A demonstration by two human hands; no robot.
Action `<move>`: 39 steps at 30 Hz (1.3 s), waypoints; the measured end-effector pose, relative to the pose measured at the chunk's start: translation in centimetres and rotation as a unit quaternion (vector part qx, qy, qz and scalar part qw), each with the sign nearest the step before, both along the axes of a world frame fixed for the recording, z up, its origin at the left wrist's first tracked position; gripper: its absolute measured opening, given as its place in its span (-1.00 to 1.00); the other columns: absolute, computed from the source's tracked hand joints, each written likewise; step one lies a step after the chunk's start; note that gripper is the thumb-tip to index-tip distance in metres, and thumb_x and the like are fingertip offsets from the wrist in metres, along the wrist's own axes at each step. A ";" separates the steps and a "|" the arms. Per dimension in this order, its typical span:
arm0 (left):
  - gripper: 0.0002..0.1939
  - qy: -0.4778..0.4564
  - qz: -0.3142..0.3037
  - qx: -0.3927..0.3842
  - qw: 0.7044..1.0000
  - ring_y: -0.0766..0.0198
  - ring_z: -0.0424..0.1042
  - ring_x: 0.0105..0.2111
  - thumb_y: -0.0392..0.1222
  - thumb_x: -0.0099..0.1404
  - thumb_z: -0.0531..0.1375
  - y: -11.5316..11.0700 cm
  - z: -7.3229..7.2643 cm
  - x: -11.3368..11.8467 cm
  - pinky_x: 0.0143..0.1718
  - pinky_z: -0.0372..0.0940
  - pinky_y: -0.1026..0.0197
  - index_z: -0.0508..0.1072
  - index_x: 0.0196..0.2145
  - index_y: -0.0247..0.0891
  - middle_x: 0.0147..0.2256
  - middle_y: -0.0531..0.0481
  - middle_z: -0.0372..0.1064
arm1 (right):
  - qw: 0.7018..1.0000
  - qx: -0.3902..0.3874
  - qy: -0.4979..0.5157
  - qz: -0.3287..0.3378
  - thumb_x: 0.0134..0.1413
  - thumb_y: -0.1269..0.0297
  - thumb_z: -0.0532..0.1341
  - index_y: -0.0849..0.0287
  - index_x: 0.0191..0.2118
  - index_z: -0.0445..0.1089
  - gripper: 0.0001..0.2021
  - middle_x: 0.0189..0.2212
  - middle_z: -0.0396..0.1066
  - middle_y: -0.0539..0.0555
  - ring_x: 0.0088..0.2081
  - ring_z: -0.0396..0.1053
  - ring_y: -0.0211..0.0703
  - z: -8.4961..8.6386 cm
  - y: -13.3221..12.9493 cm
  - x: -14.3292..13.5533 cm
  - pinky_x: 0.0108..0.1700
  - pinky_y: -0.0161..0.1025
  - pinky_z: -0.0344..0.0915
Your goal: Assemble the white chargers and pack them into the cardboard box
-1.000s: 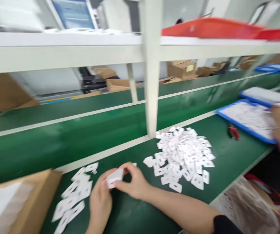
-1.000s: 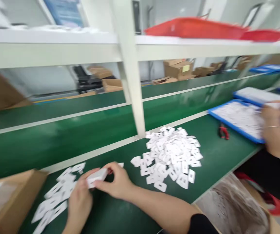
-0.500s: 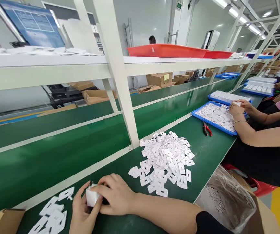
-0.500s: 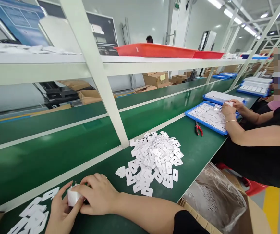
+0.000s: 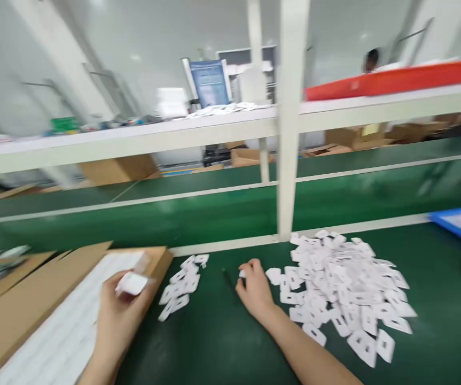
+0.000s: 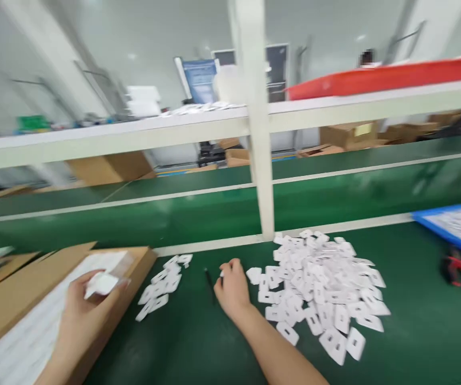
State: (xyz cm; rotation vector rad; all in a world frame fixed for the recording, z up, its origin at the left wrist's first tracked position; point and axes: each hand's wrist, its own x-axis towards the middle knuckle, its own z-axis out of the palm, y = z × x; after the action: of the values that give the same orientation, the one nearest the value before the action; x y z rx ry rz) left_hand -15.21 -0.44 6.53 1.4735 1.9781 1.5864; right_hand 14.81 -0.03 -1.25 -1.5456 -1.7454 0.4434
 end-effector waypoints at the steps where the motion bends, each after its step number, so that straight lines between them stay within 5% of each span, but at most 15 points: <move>1: -0.31 0.029 0.016 -0.014 0.999 0.11 0.51 -0.33 0.25 0.04 0.35 -0.7 0.8 -1.2 -0.33 0.45 0.08 0.36 0.00 -0.21 -0.15 -0.06 0.46 | 1.000 0.006 -0.009 0.006 0.12 0.48 0.18 0.17 -0.01 0.46 -0.69 0.00 0.29 0.24 0.00 0.44 0.10 0.1 0.1 0.1 0.14 0.04 0.43; 5: -0.38 0.159 0.077 -0.049 0.983 -0.06 0.47 -0.03 0.27 0.12 0.26 -2.4 2.7 -6.2 -0.04 0.42 -0.06 0.33 -0.02 -0.19 -0.04 -0.14 0.44 | 0.998 0.022 -0.039 0.033 0.21 0.36 0.14 0.20 -0.05 0.48 -0.75 -0.04 0.30 0.26 0.00 0.41 0.16 -0.5 1.2 0.0 0.13 0.11 0.41; 10: -0.47 0.198 0.046 -0.147 0.968 0.00 0.48 -0.08 0.15 0.25 0.21 -2.8 1.2 -9.8 -0.11 0.41 0.02 0.27 0.05 -0.22 -0.08 -0.17 0.44 | 0.996 0.039 -0.065 0.051 0.26 0.25 0.12 0.17 -0.06 0.47 -0.75 -0.09 0.30 0.26 -0.02 0.40 0.21 -1.8 1.8 -0.2 0.00 0.10 0.44; 13: -0.52 0.302 -0.011 -0.199 0.932 0.07 0.50 -0.12 0.03 0.40 0.11 -2.0 -0.3 -10.0 -0.10 0.39 0.09 0.25 0.18 -0.23 -0.06 -0.16 0.44 | 0.994 0.060 -0.087 0.040 0.27 0.24 0.12 0.15 -0.07 0.47 -0.76 -0.10 0.31 0.26 -0.03 0.39 0.21 -1.8 1.6 0.1 -0.04 0.08 0.43; 16: -0.66 0.403 -0.041 -0.244 0.881 0.05 0.48 -0.14 -0.04 0.45 0.09 -1.1 -1.3 -9.4 -0.01 0.35 0.04 0.43 0.08 -0.19 -0.04 -0.18 0.42 | 0.989 0.061 -0.130 0.020 0.27 0.26 0.12 0.18 -0.07 0.48 -0.76 -0.11 0.32 0.27 -0.06 0.38 0.20 -1.5 1.5 0.5 -0.05 0.06 0.42; 21: -0.75 0.463 -0.021 -0.278 0.841 -0.18 0.32 0.08 -0.11 0.42 0.14 -0.7 -1.9 -8.6 0.07 0.28 -0.09 0.58 -0.09 -0.20 0.00 -0.31 0.37 | 0.979 0.043 -0.197 0.022 0.33 0.35 0.07 0.25 -0.04 0.48 -0.73 -0.06 0.33 0.29 -0.11 0.40 0.10 -0.7 1.3 1.0 -0.12 -0.05 0.40; 28: -0.62 0.497 0.022 -0.328 0.803 -0.25 0.32 0.09 -0.10 0.46 0.15 -2.1 -2.1 -9.0 0.05 0.28 -0.15 0.56 0.14 -0.15 0.06 -0.35 0.36 | 0.974 0.021 -0.227 0.009 0.31 0.34 0.17 0.26 -0.02 0.47 -0.78 -0.18 0.28 0.22 -0.12 0.40 0.12 -0.1 1.1 1.0 -0.18 -0.12 0.34; 33: -0.55 0.516 0.068 -0.291 0.802 -0.29 0.32 0.13 -0.17 0.51 0.05 -2.8 -1.5 -6.1 0.03 0.30 -0.18 0.45 0.26 -0.27 0.18 -0.45 0.31 | 0.969 0.017 -0.248 0.010 0.31 0.33 0.22 0.23 -0.03 0.45 -0.82 -0.14 0.31 0.23 -0.16 0.40 0.09 0.0 1.3 1.3 -0.18 -0.12 0.33; 36: -0.60 0.509 0.077 -0.135 0.847 -0.22 0.32 0.14 -0.24 0.49 0.05 -3.0 -0.4 -1.9 0.04 0.31 -0.14 0.48 0.19 -0.24 0.19 -0.39 0.30 | 0.968 0.015 -0.252 0.008 0.34 0.33 0.21 0.22 -0.07 0.43 -0.87 -0.12 0.33 0.24 -0.17 0.41 0.07 -0.2 1.6 1.2 -0.22 -0.13 0.32; 39: -0.65 0.446 0.018 -0.010 0.895 -0.15 0.36 0.07 -0.25 0.45 0.11 -1.9 -0.3 3.1 0.04 0.33 -0.12 0.47 0.14 -0.22 0.13 -0.33 0.32 | 0.966 0.019 -0.259 0.002 0.36 0.38 0.17 0.21 -0.10 0.42 -0.90 -0.12 0.35 0.23 -0.18 0.42 0.07 -0.3 1.8 1.2 -0.24 -0.13 0.31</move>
State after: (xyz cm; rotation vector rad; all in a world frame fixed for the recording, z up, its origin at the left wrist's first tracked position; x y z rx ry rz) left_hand -12.11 -2.31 6.26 2.4595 2.4123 0.9260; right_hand 16.03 1.73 -1.55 -1.7336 -2.1292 -0.0029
